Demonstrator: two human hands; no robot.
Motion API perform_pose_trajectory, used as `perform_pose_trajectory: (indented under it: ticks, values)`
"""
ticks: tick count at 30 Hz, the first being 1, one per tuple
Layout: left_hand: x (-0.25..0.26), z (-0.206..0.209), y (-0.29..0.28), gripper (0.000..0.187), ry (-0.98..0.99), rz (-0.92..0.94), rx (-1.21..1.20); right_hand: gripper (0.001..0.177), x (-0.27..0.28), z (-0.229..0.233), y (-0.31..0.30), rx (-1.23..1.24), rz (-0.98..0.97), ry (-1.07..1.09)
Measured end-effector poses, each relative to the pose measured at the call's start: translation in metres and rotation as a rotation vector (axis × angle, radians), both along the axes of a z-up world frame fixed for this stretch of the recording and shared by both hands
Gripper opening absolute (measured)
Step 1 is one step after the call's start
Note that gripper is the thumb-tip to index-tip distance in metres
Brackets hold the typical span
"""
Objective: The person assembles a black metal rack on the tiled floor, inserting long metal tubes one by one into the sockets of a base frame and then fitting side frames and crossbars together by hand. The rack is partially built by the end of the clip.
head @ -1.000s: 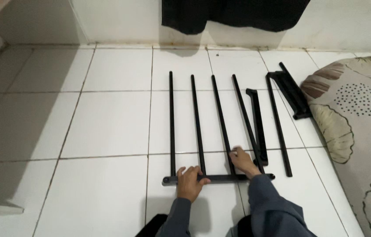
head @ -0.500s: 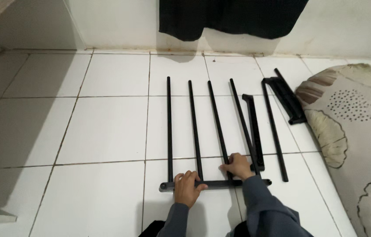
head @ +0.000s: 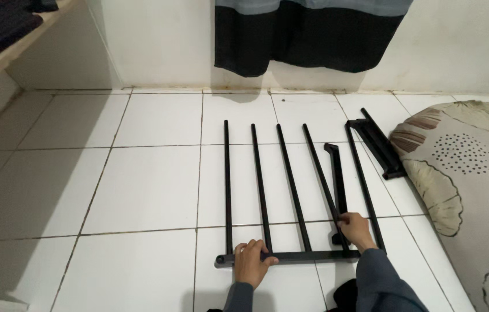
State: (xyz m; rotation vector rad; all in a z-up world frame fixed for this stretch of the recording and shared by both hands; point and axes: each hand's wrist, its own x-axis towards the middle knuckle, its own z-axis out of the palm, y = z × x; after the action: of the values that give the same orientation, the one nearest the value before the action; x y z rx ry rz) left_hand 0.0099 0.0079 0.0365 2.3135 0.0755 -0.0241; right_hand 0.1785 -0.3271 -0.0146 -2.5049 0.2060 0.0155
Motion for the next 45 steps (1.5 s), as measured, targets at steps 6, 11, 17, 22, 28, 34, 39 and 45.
perform_pose_trajectory:
  ticks: [6, 11, 17, 22, 28, 34, 39, 45]
  values:
    - [0.005, -0.018, 0.000, 0.039, -0.052, 0.011, -0.032, 0.041, 0.009, 0.007, -0.008, -0.117, 0.104, 0.146]
    - [0.018, -0.010, 0.045, 0.043, 0.080, 0.007, -0.005, 0.040, -0.005, 0.039, 0.022, 0.193, 0.070, 0.495]
    - [0.023, 0.002, 0.103, 0.076, -0.077, 0.206, 0.318, 0.035, -0.035, 0.048, 0.097, 0.314, 0.141, 0.472]
    - [0.011, -0.023, 0.028, 0.083, -0.389, 0.820, -0.054, 0.045, -0.058, 0.055, 0.168, 0.540, 0.148, 0.569]
    - [-0.013, -0.068, -0.018, 0.078, -0.226, 0.977, -0.467, 0.038, -0.102, 0.027, 0.236, 0.934, 0.140, 0.629]
    - [-0.014, -0.072, 0.003, 0.069, -0.274, 0.947, -0.460, 0.031, -0.112, 0.024, 0.252, 1.203, 0.162, 0.637]
    - [-0.015, -0.076, 0.002, 0.069, -0.317, 0.961, -0.452, 0.038, -0.114, 0.014, 0.257, 1.102, 0.100, 0.593]
    - [-0.009, -0.074, 0.005, 0.085, -0.292, 0.929, -0.467, 0.057, -0.128, 0.003, 0.264, 0.864, 0.076, 0.560]
